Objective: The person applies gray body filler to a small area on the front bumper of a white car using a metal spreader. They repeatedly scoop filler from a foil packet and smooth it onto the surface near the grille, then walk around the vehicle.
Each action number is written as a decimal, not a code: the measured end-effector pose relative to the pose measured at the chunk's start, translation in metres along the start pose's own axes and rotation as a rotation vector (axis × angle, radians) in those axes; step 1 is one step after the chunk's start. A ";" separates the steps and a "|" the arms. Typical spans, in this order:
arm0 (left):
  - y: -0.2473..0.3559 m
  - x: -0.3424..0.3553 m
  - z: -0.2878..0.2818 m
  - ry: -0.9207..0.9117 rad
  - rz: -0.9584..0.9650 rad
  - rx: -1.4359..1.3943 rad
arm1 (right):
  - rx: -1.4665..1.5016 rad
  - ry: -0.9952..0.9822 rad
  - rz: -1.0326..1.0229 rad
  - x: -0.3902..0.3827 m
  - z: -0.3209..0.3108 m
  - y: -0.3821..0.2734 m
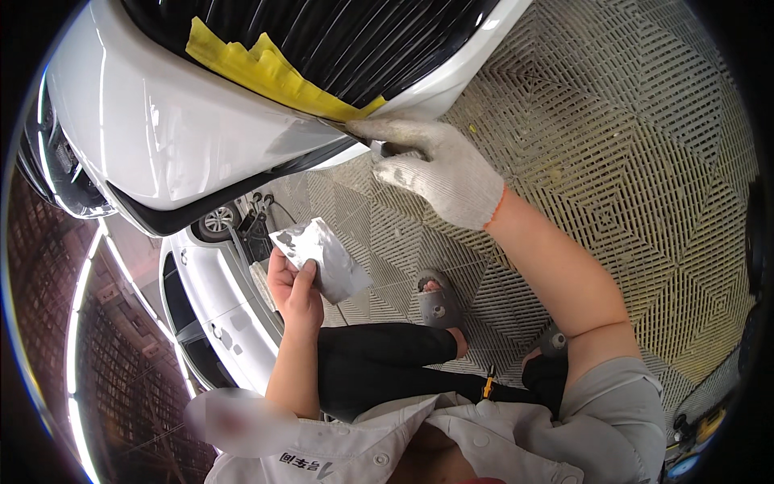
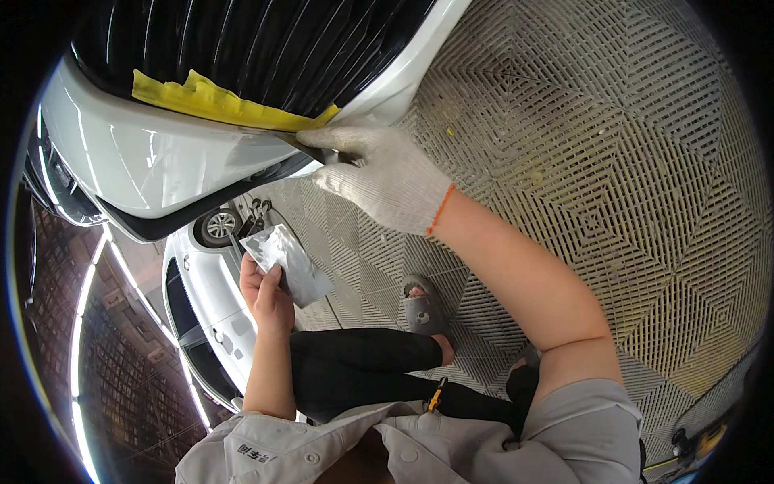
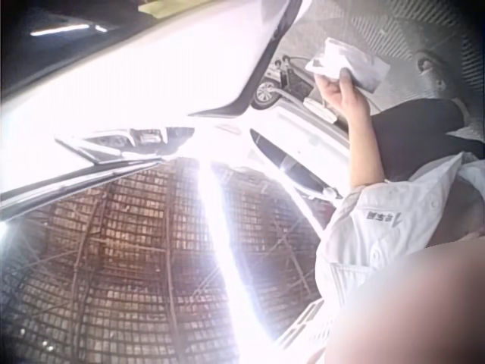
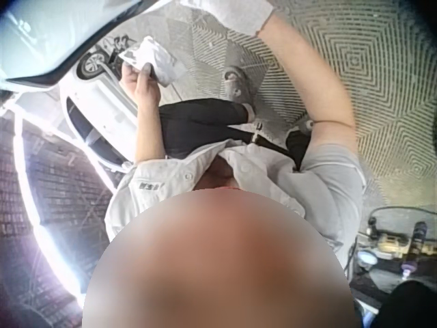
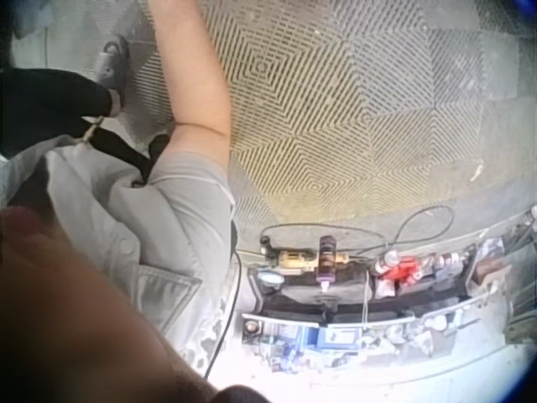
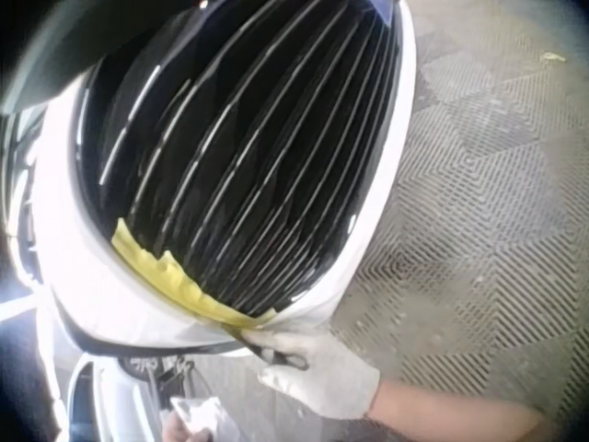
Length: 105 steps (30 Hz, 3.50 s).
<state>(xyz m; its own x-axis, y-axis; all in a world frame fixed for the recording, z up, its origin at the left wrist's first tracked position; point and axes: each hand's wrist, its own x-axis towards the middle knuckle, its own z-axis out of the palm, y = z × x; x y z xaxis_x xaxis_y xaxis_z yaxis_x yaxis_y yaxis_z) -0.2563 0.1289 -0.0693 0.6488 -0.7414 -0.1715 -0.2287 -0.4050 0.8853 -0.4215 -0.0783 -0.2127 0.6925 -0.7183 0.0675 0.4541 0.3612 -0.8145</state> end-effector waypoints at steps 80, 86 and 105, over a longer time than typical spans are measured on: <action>0.008 -0.006 0.001 -0.045 -0.039 -0.361 | -0.010 -0.467 -0.264 -0.059 0.019 0.014; 0.008 -0.004 0.006 0.124 -0.004 -0.375 | -0.095 -0.461 -0.213 -0.046 0.006 0.027; 0.011 -0.004 0.009 0.320 0.186 0.121 | -0.709 -0.354 -0.357 -0.051 0.020 0.028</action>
<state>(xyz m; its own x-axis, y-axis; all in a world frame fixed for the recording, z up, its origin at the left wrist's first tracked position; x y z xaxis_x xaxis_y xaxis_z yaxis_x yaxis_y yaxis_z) -0.2676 0.1227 -0.0630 0.7775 -0.6115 0.1470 -0.4350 -0.3540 0.8279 -0.4327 -0.0199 -0.2272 0.7624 -0.4483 0.4667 0.3027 -0.3904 -0.8694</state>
